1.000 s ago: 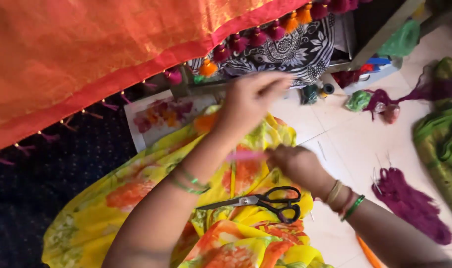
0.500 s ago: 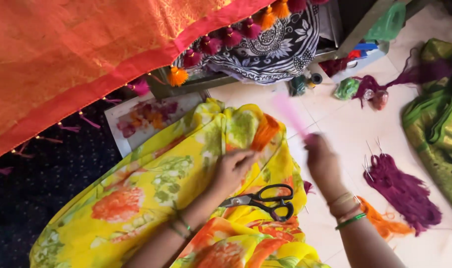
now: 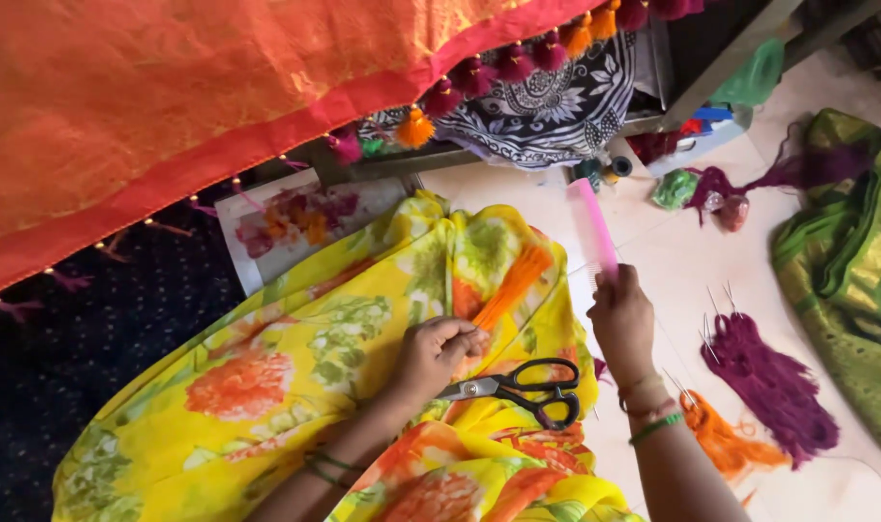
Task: Attaching and finishing decorative tassels on a saree border using a comb and scissors.
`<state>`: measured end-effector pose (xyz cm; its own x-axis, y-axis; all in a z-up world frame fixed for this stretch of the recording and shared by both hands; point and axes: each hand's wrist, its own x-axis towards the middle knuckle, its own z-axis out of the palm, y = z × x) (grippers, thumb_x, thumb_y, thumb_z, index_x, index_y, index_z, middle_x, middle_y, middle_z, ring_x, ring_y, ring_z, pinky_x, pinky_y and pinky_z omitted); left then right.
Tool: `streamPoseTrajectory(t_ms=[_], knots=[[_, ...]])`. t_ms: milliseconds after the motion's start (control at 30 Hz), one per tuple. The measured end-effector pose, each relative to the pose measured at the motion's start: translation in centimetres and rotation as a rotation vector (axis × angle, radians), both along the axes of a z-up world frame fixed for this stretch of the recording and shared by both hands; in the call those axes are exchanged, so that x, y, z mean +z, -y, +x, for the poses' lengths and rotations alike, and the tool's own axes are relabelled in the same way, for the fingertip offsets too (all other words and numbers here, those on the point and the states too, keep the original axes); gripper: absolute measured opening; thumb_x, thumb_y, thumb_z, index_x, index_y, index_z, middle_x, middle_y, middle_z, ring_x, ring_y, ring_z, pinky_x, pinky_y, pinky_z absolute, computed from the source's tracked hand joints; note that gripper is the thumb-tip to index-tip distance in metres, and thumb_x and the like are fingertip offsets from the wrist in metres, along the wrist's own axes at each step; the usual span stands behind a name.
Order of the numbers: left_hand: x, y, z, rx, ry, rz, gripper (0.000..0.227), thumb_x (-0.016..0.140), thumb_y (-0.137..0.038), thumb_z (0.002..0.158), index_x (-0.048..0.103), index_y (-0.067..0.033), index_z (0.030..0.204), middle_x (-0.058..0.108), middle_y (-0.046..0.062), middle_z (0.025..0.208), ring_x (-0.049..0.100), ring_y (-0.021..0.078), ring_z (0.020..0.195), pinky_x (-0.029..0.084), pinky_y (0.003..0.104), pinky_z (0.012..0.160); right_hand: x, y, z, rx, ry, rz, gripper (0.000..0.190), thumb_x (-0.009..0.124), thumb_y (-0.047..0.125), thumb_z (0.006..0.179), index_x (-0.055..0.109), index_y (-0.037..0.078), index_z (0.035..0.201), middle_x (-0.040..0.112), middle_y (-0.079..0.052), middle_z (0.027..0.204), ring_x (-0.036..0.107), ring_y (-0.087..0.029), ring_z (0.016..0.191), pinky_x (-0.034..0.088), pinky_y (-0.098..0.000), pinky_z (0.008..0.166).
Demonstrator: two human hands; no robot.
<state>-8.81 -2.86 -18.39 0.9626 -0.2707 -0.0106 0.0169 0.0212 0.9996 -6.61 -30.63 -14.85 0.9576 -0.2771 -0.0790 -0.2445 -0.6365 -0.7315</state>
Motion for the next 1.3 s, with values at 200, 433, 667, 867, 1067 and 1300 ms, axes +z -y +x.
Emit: streamPoseTrajectory(t_ms=[200, 433, 667, 867, 1067, 1300], knots=[[-0.2, -1.7, -0.8, -0.007, 0.029, -0.108, 0.011, 0.065, -0.005, 0.097, 0.071, 0.0035, 0.1, 0.077, 0.009, 0.091, 0.075, 0.0133, 0.079, 0.06, 0.028, 0.073, -1.3, -0.3, -0.9, 0.261, 0.292, -0.502, 0.019, 0.059, 0.017, 0.097, 0.06, 0.01, 0.115, 0.071, -0.018, 0.091, 0.068, -0.04, 0.071, 0.054, -0.0482, 0.059], [0.6, -2.8, -1.1, 0.1, 0.088, 0.091, 0.012, 0.068, -0.008, 0.096, 0.073, 0.0023, 0.098, 0.076, 0.01, 0.083, 0.076, 0.0152, 0.073, 0.058, 0.027, 0.065, -0.5, -1.5, -0.4, 0.302, 0.199, -0.48, 0.02, 0.058, 0.018, 0.099, 0.058, 0.01, 0.117, 0.068, -0.015, 0.1, 0.068, -0.041, 0.083, 0.054, -0.0512, 0.065], [0.6, -2.9, -1.3, 0.056, 0.085, 0.1, 0.013, 0.068, -0.008, 0.095, 0.073, 0.0036, 0.098, 0.077, 0.01, 0.084, 0.076, 0.0147, 0.074, 0.058, 0.027, 0.065, -1.4, -2.6, -0.6, 0.307, 0.256, -0.53, 0.026, 0.058, 0.016, 0.097, 0.058, 0.011, 0.122, 0.068, -0.014, 0.101, 0.068, -0.038, 0.077, 0.054, -0.0491, 0.062], [-1.1, -3.8, -1.8, 0.096, -0.064, -0.028, 0.015, 0.067, -0.007, 0.096, 0.073, 0.0052, 0.102, 0.076, 0.011, 0.085, 0.073, 0.0148, 0.072, 0.058, 0.027, 0.064, -1.3, -0.3, 0.6, 0.067, 0.098, -0.286, 0.018, 0.057, 0.016, 0.104, 0.06, 0.011, 0.121, 0.071, -0.015, 0.091, 0.071, -0.036, 0.074, 0.055, -0.0477, 0.062], [-0.6, -3.4, -1.8, 0.116, -0.009, -0.041, 0.014, 0.067, -0.006, 0.095, 0.072, 0.0051, 0.101, 0.077, 0.01, 0.09, 0.076, 0.0148, 0.076, 0.061, 0.027, 0.067, 0.8, -1.4, 0.0, 0.496, 0.227, -0.484, 0.037, 0.06, 0.011, 0.088, 0.058, 0.01, 0.124, 0.07, -0.018, 0.097, 0.07, -0.039, 0.082, 0.056, -0.0474, 0.066], [-0.4, -3.9, -2.2, 0.07, 0.098, 0.067, 0.012, 0.068, -0.006, 0.095, 0.072, 0.0039, 0.101, 0.077, 0.011, 0.087, 0.077, 0.0153, 0.075, 0.06, 0.027, 0.067, -0.2, -2.0, -0.5, 0.393, 0.251, -0.461, 0.035, 0.059, 0.013, 0.091, 0.057, 0.009, 0.126, 0.07, -0.02, 0.102, 0.069, -0.042, 0.081, 0.055, -0.0503, 0.067]])
